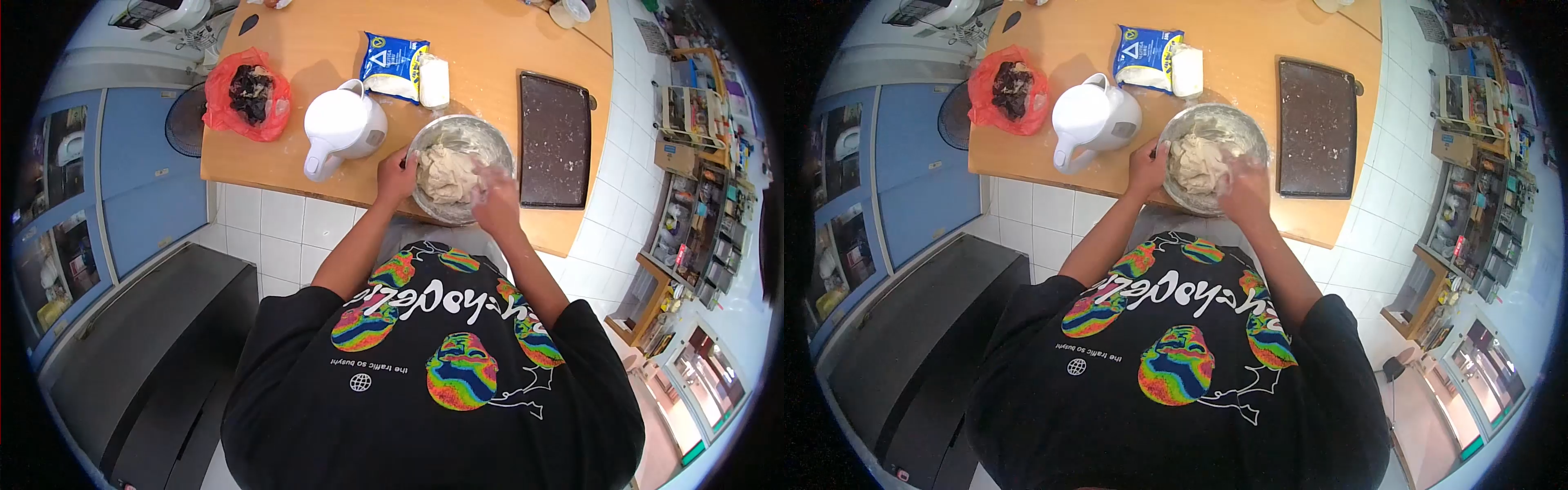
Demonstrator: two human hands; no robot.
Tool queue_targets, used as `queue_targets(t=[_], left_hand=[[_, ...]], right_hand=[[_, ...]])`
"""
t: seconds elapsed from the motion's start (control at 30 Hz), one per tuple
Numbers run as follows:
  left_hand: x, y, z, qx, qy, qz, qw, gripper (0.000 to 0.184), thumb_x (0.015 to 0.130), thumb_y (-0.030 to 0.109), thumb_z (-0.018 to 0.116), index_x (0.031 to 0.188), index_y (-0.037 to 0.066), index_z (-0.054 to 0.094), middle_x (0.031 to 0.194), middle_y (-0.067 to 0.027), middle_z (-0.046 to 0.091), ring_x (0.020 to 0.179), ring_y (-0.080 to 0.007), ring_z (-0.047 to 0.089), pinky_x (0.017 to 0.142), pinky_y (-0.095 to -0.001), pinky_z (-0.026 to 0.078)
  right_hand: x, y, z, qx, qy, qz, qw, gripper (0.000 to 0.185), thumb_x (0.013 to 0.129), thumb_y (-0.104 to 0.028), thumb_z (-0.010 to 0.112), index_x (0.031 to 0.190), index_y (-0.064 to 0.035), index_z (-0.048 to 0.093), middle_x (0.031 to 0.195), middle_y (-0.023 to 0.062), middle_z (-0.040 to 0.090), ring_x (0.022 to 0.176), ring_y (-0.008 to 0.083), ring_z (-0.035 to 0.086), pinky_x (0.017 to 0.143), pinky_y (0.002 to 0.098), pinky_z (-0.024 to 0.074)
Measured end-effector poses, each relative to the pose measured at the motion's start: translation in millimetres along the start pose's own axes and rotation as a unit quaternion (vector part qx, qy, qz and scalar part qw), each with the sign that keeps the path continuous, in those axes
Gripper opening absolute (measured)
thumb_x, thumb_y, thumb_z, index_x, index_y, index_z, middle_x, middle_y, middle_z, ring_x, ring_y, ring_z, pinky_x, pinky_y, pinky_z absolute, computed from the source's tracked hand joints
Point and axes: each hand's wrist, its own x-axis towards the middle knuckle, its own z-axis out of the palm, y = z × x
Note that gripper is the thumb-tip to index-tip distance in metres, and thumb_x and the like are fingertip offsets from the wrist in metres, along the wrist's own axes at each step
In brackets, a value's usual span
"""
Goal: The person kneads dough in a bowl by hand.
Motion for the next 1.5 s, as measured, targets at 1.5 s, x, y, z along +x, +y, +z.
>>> queue_targets(t=[1.5], left_hand=[[-24,-7,19,0.083,0.034,0.063,0.994,0.039,0.102,0.034,0.046,0.116,0.002,0.065,0.105,-0.0257,0.068,0.099,-0.0454,0.064,0.084,-0.0492,0.051]], right_hand=[[53,68,-4,-0.094,-0.133,-0.342,0.925,0.065,0.081,-0.02,0.073,0.142,-0.0148,0.052,0.149,0.0144,0.048,0.136,0.035,0.046,0.111,0.0481,0.0393]])
